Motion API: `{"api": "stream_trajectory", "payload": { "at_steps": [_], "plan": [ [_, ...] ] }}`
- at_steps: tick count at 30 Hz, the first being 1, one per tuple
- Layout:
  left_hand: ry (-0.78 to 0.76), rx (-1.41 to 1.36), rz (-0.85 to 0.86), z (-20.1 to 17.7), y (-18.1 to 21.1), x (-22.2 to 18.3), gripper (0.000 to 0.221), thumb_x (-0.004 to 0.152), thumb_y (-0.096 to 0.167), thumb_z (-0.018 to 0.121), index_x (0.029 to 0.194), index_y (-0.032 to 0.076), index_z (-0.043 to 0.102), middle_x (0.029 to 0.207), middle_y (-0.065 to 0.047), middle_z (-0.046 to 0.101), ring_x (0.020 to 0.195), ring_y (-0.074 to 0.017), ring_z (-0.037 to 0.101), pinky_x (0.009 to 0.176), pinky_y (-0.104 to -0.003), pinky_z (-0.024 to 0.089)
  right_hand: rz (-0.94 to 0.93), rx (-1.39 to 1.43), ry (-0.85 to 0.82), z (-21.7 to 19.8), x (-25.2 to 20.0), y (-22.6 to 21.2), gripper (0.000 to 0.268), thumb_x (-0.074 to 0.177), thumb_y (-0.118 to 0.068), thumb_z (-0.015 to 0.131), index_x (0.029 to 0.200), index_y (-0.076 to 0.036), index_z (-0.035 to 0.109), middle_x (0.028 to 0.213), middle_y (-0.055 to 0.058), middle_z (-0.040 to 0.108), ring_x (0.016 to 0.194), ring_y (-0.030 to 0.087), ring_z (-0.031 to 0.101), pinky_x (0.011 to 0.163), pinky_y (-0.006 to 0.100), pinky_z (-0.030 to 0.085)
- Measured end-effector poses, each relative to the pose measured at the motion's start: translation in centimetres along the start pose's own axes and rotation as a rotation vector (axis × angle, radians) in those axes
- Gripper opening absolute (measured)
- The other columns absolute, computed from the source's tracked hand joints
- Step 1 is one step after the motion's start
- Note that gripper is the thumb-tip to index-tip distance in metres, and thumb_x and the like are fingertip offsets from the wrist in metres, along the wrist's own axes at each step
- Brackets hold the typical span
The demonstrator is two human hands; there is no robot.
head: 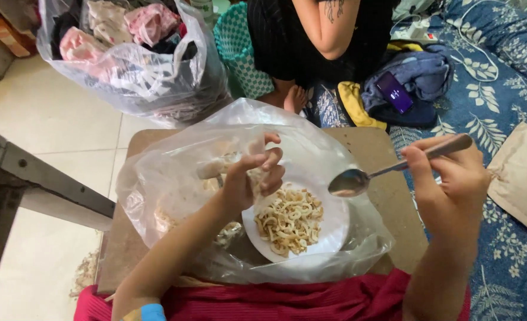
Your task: Transferring and sorting dried food items from a large plastic bag onto a plate using a spoon and hands.
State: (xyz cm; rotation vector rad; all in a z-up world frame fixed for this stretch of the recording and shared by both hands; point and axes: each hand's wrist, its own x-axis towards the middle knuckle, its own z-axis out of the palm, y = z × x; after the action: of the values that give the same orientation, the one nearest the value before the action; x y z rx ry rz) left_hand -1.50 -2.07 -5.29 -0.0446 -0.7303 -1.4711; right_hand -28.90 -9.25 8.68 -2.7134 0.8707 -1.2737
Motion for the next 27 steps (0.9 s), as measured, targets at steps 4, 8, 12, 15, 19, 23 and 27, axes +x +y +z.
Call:
{"api": "stream_trajectory", "payload": {
  "at_steps": [4, 8, 12, 15, 19, 23, 27],
  "plan": [
    [0.013, 0.241, -0.018, 2.0, 0.7, 0.8, 0.028, 0.094, 0.005, 0.065, 0.119, 0.004, 0.054, 0.061, 0.003, 0.05, 0.046, -0.0073, 0.049, 0.038, -0.019, 0.043, 0.033, 0.064, -0.035, -0.2, 0.2, -0.4, 0.025, 0.112, 0.004, 0.063, 0.09, 0.008, 0.075, 0.099, 0.019, 0.069, 0.102, 0.029, 0.062, 0.094, 0.042, 0.048],
    [0.467, 1.049, -0.271, 5.2, 1.8, 1.5, 0.043, 0.076, 0.031, 0.079, 0.108, 0.013, 0.057, 0.086, -0.008, 0.06, 0.07, -0.0179, 0.062, 0.06, -0.028, 0.054, 0.046, 0.085, -0.059, -0.7, 0.1, -0.5, 0.023, 0.111, 0.005, 0.062, 0.092, 0.01, 0.074, 0.098, 0.019, 0.068, 0.099, 0.029, 0.062, 0.09, 0.042, 0.049],
    [0.474, 0.989, -0.126, 6.8, 3.4, 1.2, 0.041, 0.076, 0.032, 0.077, 0.104, 0.008, 0.059, 0.084, -0.009, 0.061, 0.068, -0.0186, 0.064, 0.057, -0.03, 0.058, 0.06, 0.148, -0.105, -0.9, 0.2, -0.9, 0.02, 0.11, 0.005, 0.061, 0.095, 0.011, 0.074, 0.101, 0.021, 0.067, 0.101, 0.03, 0.063, 0.092, 0.042, 0.051],
    [0.509, 1.08, -0.15, 8.0, 4.6, 1.1, 0.032, 0.081, 0.023, 0.077, 0.104, 0.011, 0.059, 0.078, -0.006, 0.06, 0.067, -0.0155, 0.063, 0.06, -0.029, 0.054, 0.025, 0.124, -0.115, -1.2, -0.3, -0.3, 0.02, 0.113, 0.005, 0.062, 0.097, 0.013, 0.073, 0.104, 0.023, 0.065, 0.102, 0.032, 0.061, 0.093, 0.042, 0.051],
    [0.549, 1.197, -0.207, 8.5, 6.1, 0.3, 0.038, 0.076, 0.005, 0.063, 0.111, 0.016, 0.054, 0.08, -0.003, 0.055, 0.074, -0.0133, 0.056, 0.068, -0.027, 0.048, 0.006, 0.143, -0.064, -1.3, -1.7, 0.9, 0.025, 0.122, 0.009, 0.059, 0.102, 0.018, 0.071, 0.106, 0.027, 0.066, 0.101, 0.035, 0.06, 0.095, 0.045, 0.046],
    [0.363, 1.5, -0.206, 9.2, 7.0, -0.5, 0.048, 0.078, 0.012, 0.052, 0.122, 0.011, 0.034, 0.105, -0.009, 0.046, 0.082, -0.0186, 0.05, 0.066, -0.031, 0.044, 0.07, 0.162, 0.012, -0.9, -3.0, 1.8, 0.022, 0.134, 0.012, 0.054, 0.12, 0.018, 0.068, 0.123, 0.027, 0.062, 0.118, 0.036, 0.057, 0.112, 0.046, 0.046],
    [0.318, 1.88, -0.319, 9.8, 7.1, -0.7, 0.041, 0.081, 0.018, 0.052, 0.121, 0.01, 0.048, 0.094, -0.008, 0.065, 0.078, -0.0206, 0.061, 0.062, -0.036, 0.044, 0.177, 0.214, 0.055, -0.9, -3.9, 1.2, 0.016, 0.139, 0.008, 0.048, 0.132, 0.015, 0.061, 0.131, 0.023, 0.064, 0.115, 0.03, 0.059, 0.111, 0.04, 0.045]
  ]
}}
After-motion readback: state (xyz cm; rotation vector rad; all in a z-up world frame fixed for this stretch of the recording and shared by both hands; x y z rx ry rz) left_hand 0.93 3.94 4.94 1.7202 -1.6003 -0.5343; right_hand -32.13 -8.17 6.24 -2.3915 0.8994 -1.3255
